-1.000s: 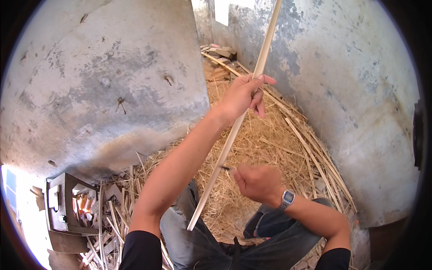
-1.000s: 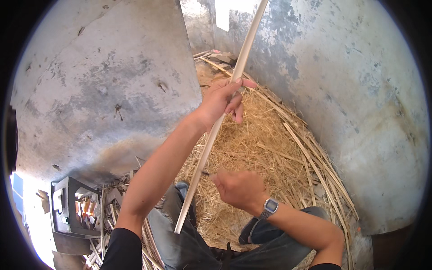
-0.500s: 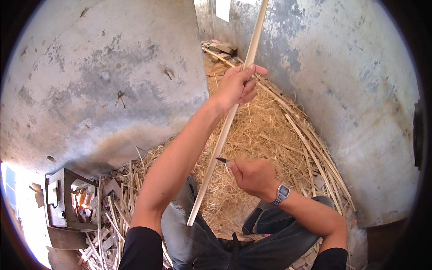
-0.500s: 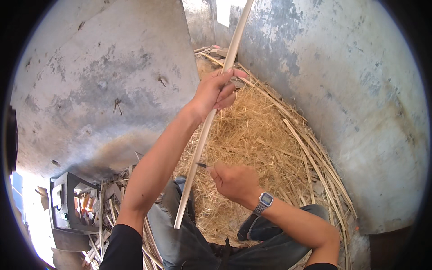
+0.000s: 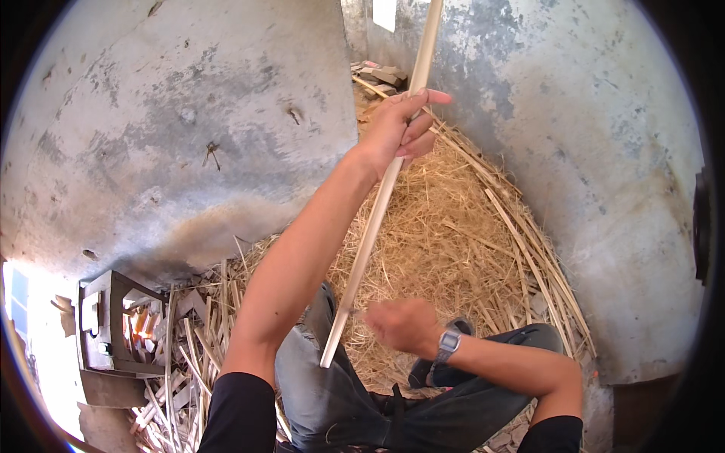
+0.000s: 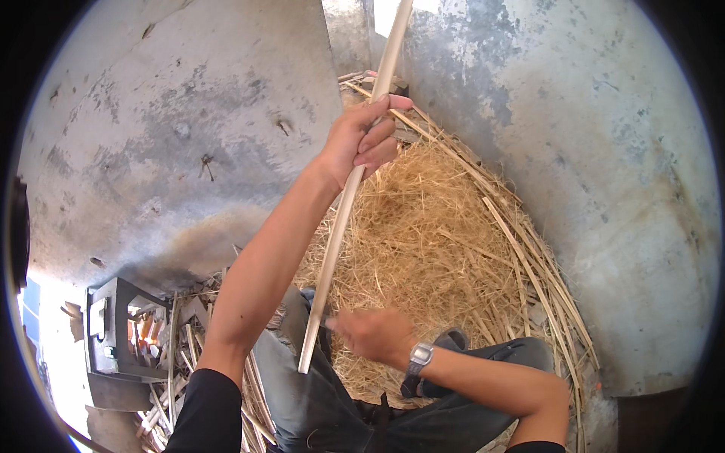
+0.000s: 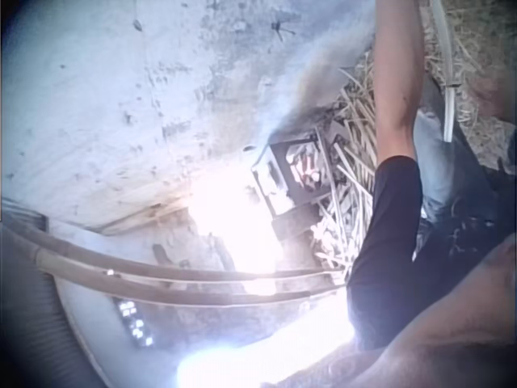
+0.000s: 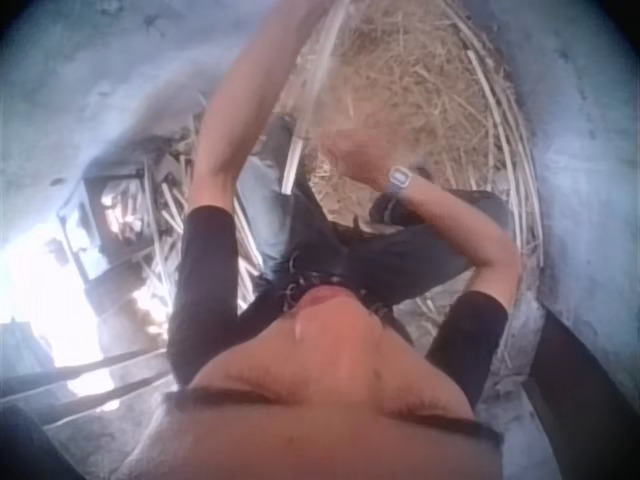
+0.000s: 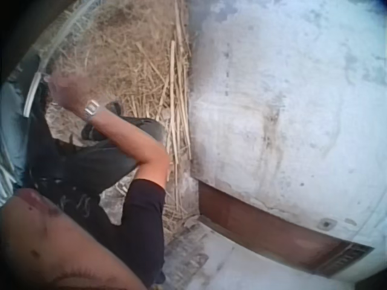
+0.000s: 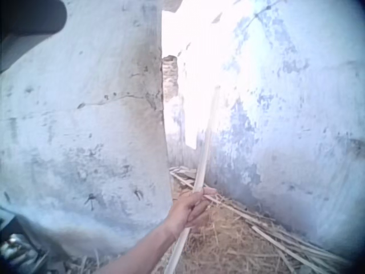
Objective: The person scrapes and shapes a bamboo stick using a knife, shaving down the edges and surface along its length by hand.
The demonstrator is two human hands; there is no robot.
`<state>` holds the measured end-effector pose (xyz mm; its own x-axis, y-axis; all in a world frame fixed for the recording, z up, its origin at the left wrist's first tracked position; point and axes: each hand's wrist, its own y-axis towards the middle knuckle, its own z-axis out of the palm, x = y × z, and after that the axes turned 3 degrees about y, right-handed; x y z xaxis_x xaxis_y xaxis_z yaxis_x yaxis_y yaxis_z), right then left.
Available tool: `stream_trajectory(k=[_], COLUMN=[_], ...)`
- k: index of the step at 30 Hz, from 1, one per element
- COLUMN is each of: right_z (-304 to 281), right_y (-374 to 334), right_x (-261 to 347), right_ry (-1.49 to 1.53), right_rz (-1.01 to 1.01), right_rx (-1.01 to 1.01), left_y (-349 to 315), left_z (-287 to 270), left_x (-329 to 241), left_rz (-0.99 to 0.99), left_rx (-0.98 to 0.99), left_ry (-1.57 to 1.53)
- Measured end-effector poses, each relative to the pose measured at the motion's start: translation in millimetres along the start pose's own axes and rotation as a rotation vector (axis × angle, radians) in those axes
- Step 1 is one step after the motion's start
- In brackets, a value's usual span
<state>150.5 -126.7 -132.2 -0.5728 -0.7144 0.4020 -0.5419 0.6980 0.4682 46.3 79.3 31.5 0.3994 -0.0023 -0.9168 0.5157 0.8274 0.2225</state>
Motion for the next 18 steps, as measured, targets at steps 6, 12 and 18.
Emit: stream_trajectory(k=[6, 12, 18], right_z=[4, -1, 10], right_y=[0, 9, -2], right_x=[6, -2, 7], right_ry=[0.097, 0.084, 0.150], right_rz=[-0.072, -0.029, -0.155], right_rx=[-0.004, -0.063, 0.113], left_y=[-3, 1, 6], left_z=[-20, -36, -47], left_x=[-1, 6, 9], left_rz=[0.018, 0.027, 0.152], left_rx=[0.020, 0.129, 0.469], left_ry=[-0.283, -0.492, -0.777])
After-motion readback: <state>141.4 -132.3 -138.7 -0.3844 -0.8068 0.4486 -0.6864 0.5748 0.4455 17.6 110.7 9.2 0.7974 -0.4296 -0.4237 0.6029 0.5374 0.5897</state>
